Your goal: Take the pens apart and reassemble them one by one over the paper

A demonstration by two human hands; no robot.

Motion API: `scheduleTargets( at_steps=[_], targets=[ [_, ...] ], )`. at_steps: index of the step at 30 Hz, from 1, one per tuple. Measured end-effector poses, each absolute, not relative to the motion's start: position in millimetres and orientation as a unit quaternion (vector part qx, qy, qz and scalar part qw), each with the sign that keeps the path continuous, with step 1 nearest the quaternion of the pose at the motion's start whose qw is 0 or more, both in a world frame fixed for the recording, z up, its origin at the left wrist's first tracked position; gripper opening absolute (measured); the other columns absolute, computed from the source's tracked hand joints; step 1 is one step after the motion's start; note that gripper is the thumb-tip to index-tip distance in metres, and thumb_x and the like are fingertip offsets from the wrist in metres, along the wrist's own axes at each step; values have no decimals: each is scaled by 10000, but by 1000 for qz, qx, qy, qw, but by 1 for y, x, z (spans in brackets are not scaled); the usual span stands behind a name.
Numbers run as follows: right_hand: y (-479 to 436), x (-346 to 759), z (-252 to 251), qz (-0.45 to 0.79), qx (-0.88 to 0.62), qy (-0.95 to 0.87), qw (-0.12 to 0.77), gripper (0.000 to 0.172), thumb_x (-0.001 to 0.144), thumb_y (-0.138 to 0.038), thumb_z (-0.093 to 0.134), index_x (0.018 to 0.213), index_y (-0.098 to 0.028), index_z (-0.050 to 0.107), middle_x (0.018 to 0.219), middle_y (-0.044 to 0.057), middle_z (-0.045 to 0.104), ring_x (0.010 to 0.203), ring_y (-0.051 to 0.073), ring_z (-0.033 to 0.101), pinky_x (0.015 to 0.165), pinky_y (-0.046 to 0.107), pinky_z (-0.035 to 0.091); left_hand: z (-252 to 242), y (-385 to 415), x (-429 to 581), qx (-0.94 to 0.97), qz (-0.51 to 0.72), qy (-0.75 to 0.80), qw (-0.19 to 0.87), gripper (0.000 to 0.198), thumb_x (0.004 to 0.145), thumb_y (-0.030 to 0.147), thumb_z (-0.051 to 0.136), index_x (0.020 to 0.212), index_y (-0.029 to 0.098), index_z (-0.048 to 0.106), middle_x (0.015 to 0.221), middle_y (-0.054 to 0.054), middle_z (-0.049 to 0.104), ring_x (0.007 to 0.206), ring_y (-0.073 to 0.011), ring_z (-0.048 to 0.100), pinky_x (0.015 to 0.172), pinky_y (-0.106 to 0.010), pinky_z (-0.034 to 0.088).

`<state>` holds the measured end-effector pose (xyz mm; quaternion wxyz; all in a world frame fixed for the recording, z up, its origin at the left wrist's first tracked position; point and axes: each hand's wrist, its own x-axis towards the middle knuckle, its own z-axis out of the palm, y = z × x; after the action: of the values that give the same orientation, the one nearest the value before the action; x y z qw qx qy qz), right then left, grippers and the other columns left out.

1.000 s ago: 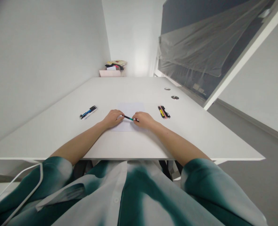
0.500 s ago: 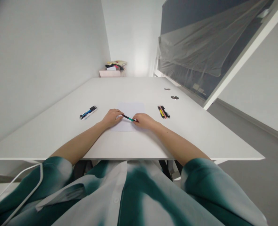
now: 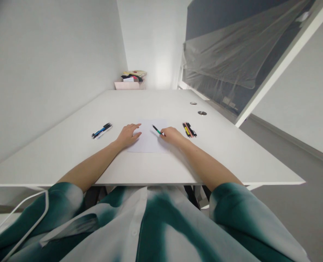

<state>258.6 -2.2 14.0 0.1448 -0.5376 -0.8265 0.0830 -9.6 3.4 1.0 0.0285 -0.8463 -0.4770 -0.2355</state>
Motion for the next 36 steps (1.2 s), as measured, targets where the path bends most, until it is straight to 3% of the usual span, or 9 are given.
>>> scheduleTargets(
  at_steps=[4, 10, 36],
  targets=[
    [12, 292, 20, 41, -639, -758, 125, 231, 852, -320, 608, 959, -186, 763, 928, 125, 747, 939, 257, 666, 842, 330, 452, 1, 4, -11, -847, -227, -480, 14, 474, 923, 351, 504, 1362, 177, 532, 1221, -127, 651, 1130, -270, 575, 999, -436, 412],
    [20, 323, 25, -7, -726, -684, 63, 250, 825, -226, 587, 981, -146, 764, 1003, 164, 745, 963, 283, 683, 776, 318, 480, 0, 3, -10, -849, -223, -478, 18, 439, 921, 357, 507, 1320, 183, 564, 1238, -126, 647, 1128, -272, 581, 1000, -444, 416],
    [27, 337, 11, 4, -754, -653, 68, 238, 776, -172, 604, 986, -151, 713, 1010, 146, 730, 951, 251, 671, 741, 285, 465, 5, -2, -7, -847, -185, -499, 5, 440, 919, 367, 498, 1305, 171, 578, 1236, -111, 654, 1141, -268, 583, 1019, -435, 409]
  ],
)
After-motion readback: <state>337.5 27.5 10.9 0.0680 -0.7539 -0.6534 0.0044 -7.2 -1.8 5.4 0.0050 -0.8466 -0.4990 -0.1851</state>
